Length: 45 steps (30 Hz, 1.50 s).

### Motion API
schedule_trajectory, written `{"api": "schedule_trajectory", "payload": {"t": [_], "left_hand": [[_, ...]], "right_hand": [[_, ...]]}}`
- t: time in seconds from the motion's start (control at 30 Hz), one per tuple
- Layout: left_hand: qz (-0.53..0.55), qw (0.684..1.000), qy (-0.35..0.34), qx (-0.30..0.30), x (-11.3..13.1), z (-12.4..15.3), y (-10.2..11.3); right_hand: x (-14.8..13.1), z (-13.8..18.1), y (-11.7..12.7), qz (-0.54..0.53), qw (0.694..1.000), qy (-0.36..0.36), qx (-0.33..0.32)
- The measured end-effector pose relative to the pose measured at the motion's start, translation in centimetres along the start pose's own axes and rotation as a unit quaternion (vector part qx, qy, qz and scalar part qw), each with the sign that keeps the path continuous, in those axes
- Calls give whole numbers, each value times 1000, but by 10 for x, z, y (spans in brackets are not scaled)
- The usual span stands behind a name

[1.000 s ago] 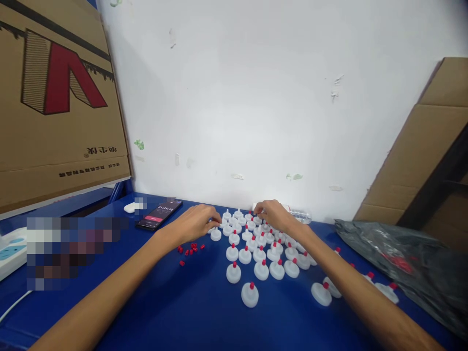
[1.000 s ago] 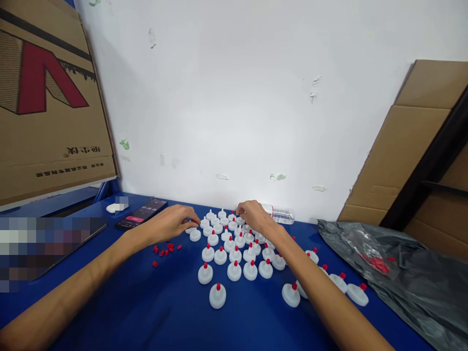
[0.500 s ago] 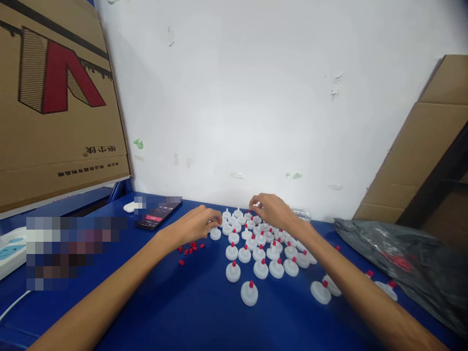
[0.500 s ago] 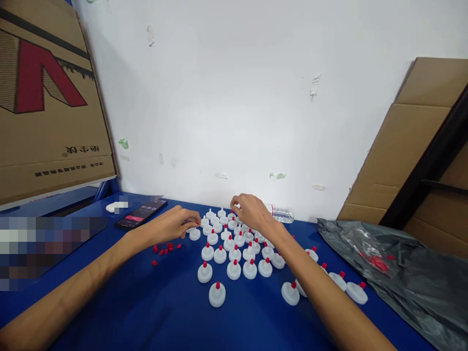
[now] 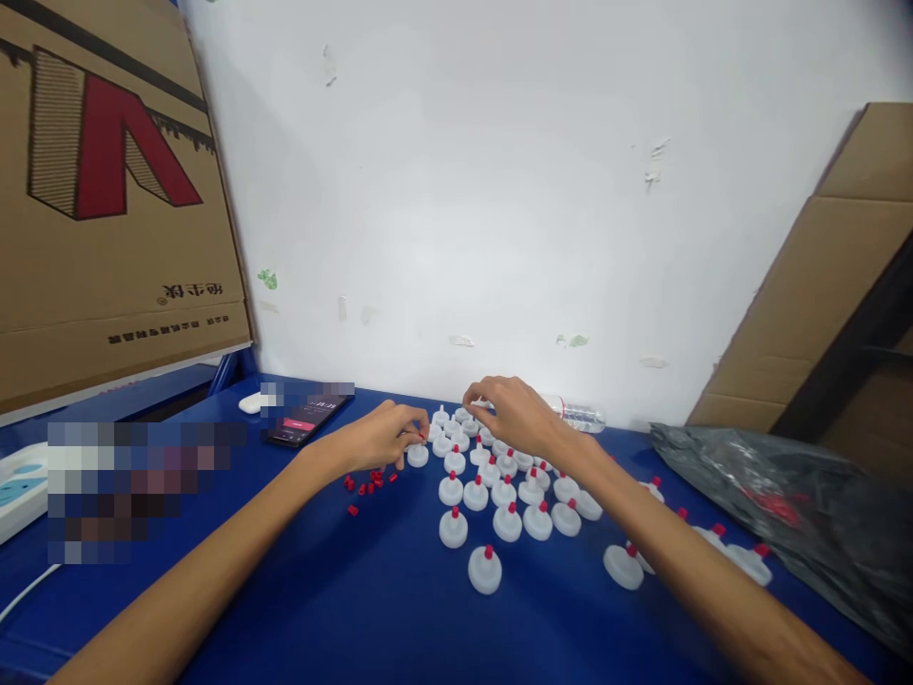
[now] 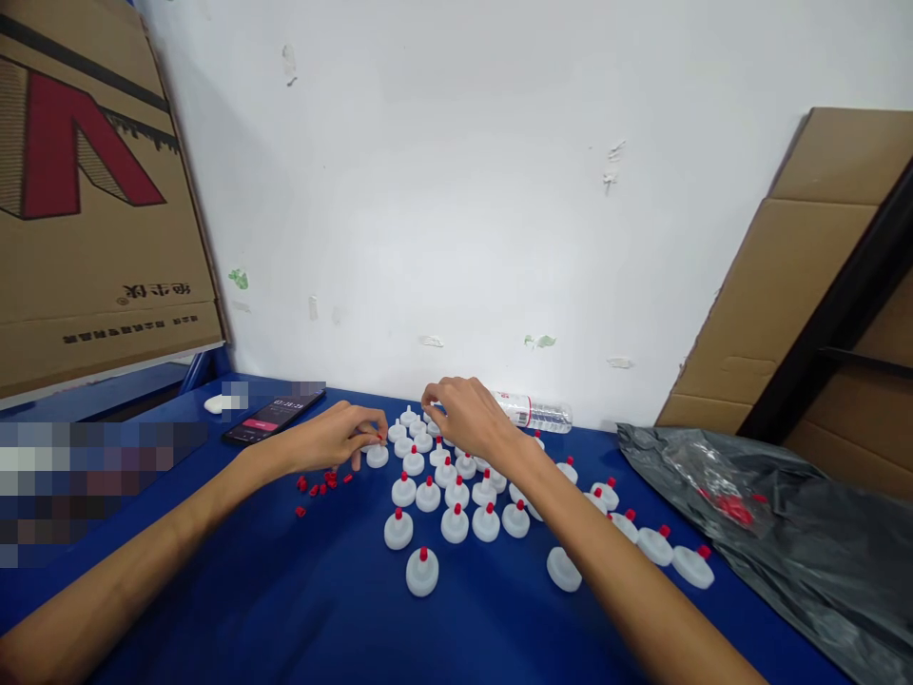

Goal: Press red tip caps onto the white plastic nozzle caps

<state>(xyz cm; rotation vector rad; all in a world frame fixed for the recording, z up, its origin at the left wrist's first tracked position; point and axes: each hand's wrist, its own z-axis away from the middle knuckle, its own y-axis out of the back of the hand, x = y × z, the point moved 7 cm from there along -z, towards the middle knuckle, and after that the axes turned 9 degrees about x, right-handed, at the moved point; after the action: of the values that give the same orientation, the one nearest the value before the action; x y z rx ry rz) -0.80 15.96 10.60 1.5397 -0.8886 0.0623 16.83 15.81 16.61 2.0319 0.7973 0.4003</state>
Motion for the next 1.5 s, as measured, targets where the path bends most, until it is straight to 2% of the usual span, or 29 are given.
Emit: {"api": "schedule_trajectory", "payload": {"t": [0.13,0.27,0.43,0.5,0.67,0.9,1.13,1.37,1.5], "left_hand": [[23,1000,4,-5,-1,0,-1],[49,999,-7,12,11,0,1],[71,992,-27,105,35,1,18],[68,989,-34,124,42,2,23],[46,993,-58,91,48,3,20],[37,997,-63,34,32,1,1],[20,997,-70,30,31,1,-5],[1,994,-87,66,40,3,-6],[-2,984,-96,148,44,3,11]], "right_hand": [[-12,-1,1,-8,1000,14,-9],[-20,-1,0,-18,1000,16,-17],[-20,0,-2,-29,999,-6,-16],[-19,1,-3,-36,999,-9,-20],[-19,3,-4,-49,998,1,-35],[-17,3,-3,-59,998,2,-38],[-15,2,-7,-67,997,-2,-42],[-15,3,-3,-107,993,-30,-43],[-13,5,-7,-177,981,-73,-34]]}}
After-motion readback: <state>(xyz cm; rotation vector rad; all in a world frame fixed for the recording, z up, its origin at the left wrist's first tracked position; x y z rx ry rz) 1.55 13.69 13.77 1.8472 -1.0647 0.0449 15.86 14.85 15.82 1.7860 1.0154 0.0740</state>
